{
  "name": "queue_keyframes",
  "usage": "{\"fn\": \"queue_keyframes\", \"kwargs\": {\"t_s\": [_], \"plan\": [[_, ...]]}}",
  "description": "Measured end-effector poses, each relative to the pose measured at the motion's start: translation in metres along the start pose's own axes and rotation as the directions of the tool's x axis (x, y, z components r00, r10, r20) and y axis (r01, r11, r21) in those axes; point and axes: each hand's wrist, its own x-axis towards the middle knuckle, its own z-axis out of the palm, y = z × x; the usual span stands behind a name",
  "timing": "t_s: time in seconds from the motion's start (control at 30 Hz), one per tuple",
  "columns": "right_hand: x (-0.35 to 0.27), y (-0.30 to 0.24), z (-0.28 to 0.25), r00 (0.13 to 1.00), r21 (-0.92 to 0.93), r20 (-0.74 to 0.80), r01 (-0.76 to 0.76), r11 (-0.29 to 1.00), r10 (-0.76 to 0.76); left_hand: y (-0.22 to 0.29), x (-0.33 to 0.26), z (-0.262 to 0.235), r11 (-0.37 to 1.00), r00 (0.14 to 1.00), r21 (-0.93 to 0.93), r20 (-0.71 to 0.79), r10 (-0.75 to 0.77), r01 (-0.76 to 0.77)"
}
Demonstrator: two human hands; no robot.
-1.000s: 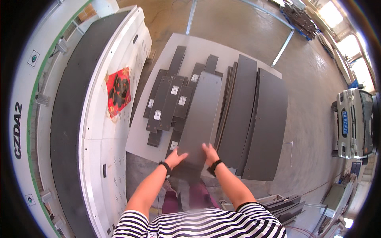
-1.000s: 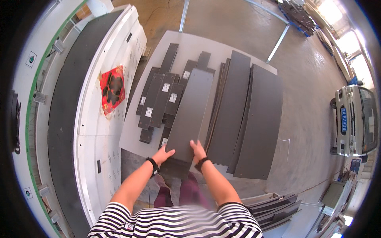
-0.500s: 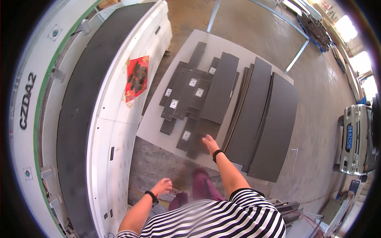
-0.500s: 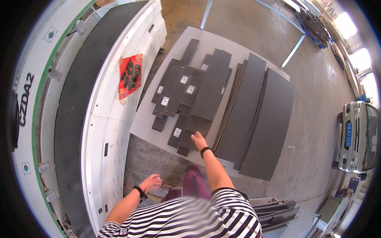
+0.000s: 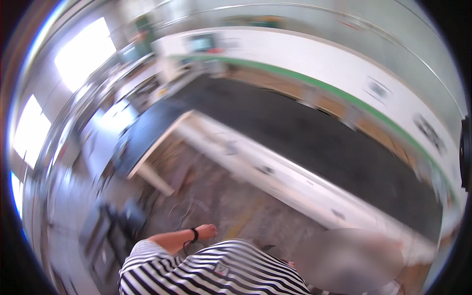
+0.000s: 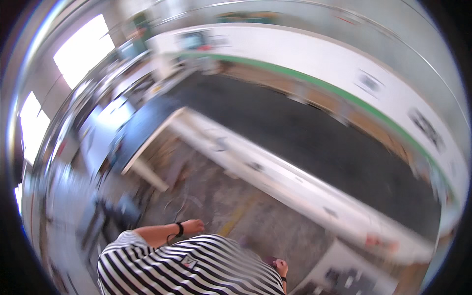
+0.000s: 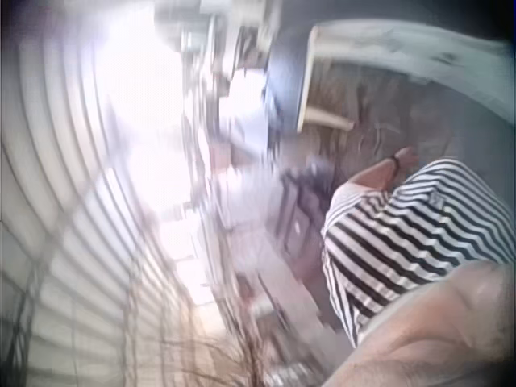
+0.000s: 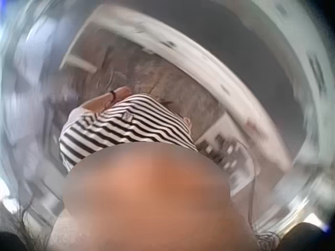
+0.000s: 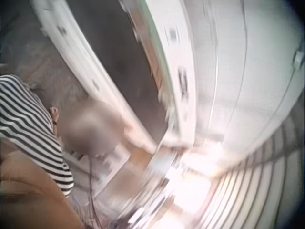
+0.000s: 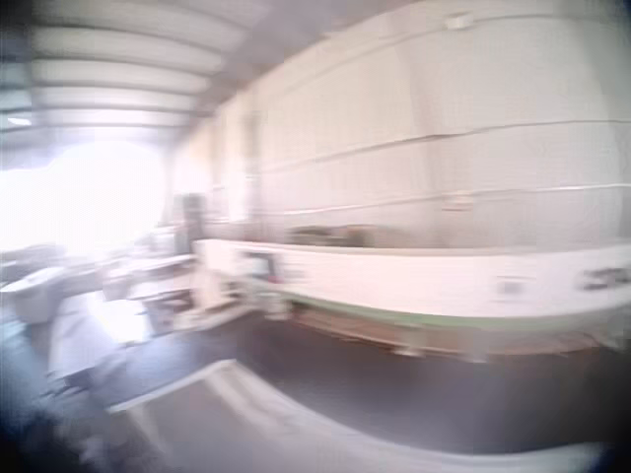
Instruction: Operating an edge-banding machine to process wooden furniture panels.
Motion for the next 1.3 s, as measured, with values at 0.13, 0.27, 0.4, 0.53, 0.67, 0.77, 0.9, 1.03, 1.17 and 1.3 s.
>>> {"fn": "queue_keyframes", "kwargs": {"t_s": [0.13,0.27,0.4,0.53,0.67,0.77,0.9,1.03,1.17,1.3], "plan": [[0.061,-0.211,0.131,0.874,-0.167,0.47,-0.053,0.985,0.127,-0.057,-0.097,0.082,0.957,0.963,0.27,-0.266,-0.033,0.107],[0.135,-0.296,0.209,0.784,-0.28,0.6,0.021,0.96,0.159,-0.013,-0.11,0.083,0.426,0.604,-0.767,-0.063,-0.794,0.48],[0.18,-0.334,0.307,0.704,-0.491,0.613,-0.017,0.871,0.359,0.003,-0.119,0.088,0.126,0.435,-0.929,0.041,-0.9,0.348],[0.22,-0.359,0.415,0.324,-0.434,0.89,0.385,0.815,0.321,-0.011,-0.109,0.107,-0.04,0.252,-0.992,0.07,-0.965,0.12],[0.226,-0.377,0.537,0.192,-0.628,0.771,0.073,0.775,0.606,-0.004,-0.108,0.083,-0.123,0.062,-0.99,0.127,-0.99,0.063],[0.201,-0.381,0.631,0.061,-0.698,0.712,0.172,0.695,0.699,-0.005,-0.097,0.099,-0.149,-0.057,-0.981,0.157,-0.986,-0.127],[0.09,-0.378,0.74,0.014,-0.606,0.729,0.477,0.636,0.684,0.001,-0.102,0.108,-0.239,-0.11,-0.883,0.306,-0.946,-0.404],[-0.026,-0.35,0.82,-0.168,-0.5,0.704,0.573,0.649,0.69,-0.011,-0.128,0.123,-0.318,-0.027,-0.535,0.539,-0.842,-0.783],[-0.122,-0.305,0.862,-0.291,-0.51,0.605,0.573,0.642,0.741,-0.059,-0.196,0.146,-0.14,-0.078,-0.341,0.555,-0.828,-0.93],[-0.181,-0.262,0.887,-0.278,-0.557,0.464,0.647,0.521,0.841,-0.123,-0.302,0.138,0.073,-0.276,-0.377,0.519,-0.809,-0.923]]}}
